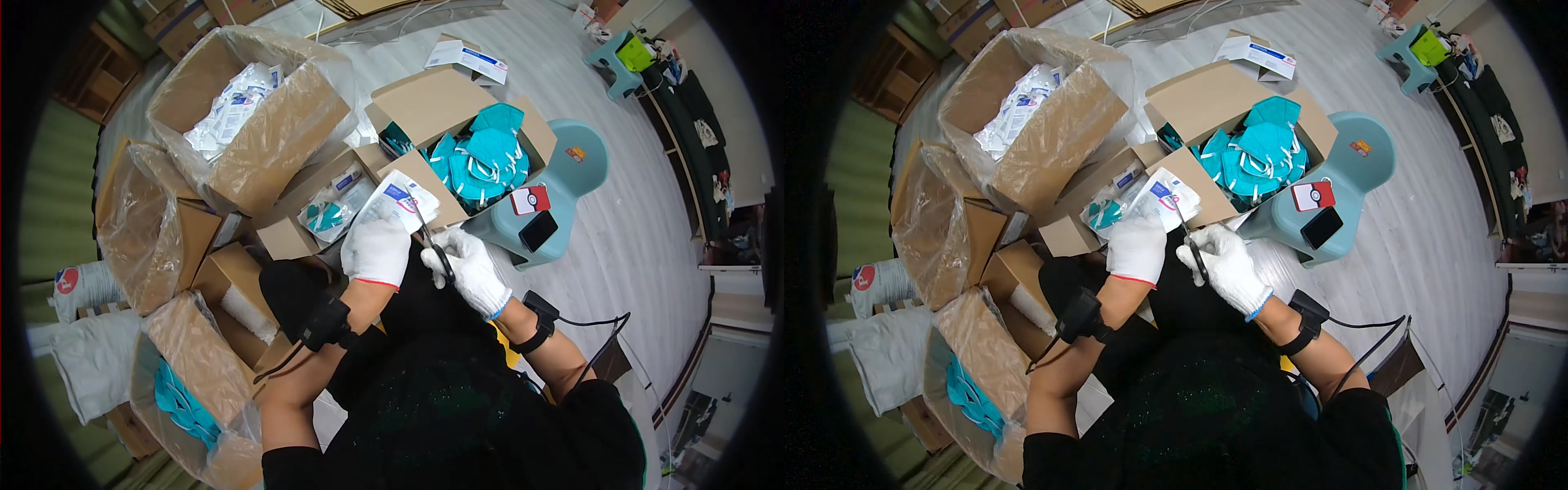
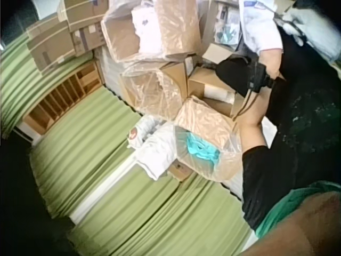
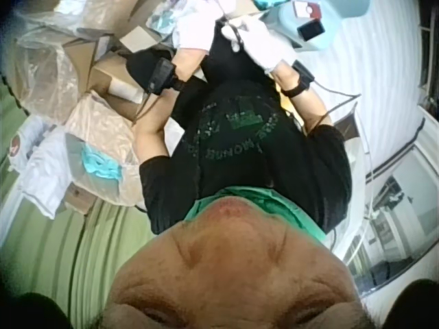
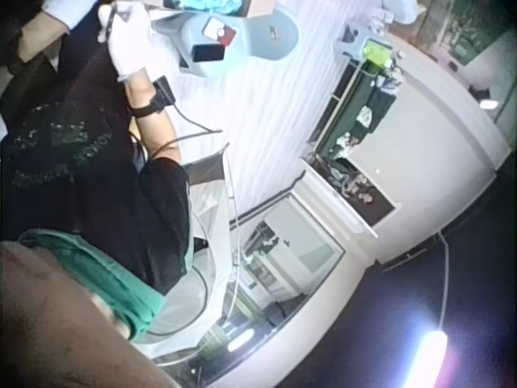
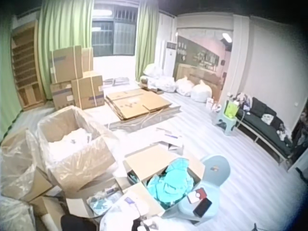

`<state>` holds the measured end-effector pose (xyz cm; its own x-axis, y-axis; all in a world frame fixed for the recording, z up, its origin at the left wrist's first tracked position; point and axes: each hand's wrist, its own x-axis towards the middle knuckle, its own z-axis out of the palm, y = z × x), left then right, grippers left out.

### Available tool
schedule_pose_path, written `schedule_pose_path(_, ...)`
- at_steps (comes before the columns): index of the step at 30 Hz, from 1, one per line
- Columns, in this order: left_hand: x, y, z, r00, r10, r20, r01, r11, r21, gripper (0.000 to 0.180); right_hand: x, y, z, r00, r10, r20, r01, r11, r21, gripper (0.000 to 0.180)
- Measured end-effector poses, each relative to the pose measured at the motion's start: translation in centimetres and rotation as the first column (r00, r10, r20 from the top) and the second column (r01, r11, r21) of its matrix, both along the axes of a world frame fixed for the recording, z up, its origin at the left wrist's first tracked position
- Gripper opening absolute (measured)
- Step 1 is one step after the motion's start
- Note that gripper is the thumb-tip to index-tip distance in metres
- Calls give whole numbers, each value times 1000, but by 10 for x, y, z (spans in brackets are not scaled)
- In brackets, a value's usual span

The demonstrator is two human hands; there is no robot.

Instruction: Unpacking and sorting medical mask packages from cardboard boxes.

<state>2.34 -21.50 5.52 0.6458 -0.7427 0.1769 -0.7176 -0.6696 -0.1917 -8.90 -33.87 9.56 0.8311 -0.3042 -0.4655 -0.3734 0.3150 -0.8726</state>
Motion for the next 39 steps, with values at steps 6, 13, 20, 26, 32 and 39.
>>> schedule_pose_path(6,11,12,26,968,-62,-242,46,996,-74,29,-13,-4,-9,994,72,81,-66,994,-83,33)
schedule_pose_path(13,43,38,43,791,-285,-542,191,956,-225,25,-30,-14,-9,968,249,-35,-248,918,-309,38)
schedule_pose_path(20,66,67,45,303,-396,-867,-157,876,-455,31,-32,-39,9,888,459,31,-413,826,-383,41)
schedule_pose_path(26,69,94,19,327,-319,-890,-389,812,-434,34,-37,-72,2,976,216,27,-171,836,-522,48)
schedule_pose_path(32,42,111,17,112,-343,-933,-543,765,-347,33,36,-126,0,880,-193,-435,-400,195,-896,37)
schedule_pose_path(39,23,94,44,27,-444,-896,-557,738,-382,32,98,-168,-69,750,-108,-653,-660,-50,-750,25)
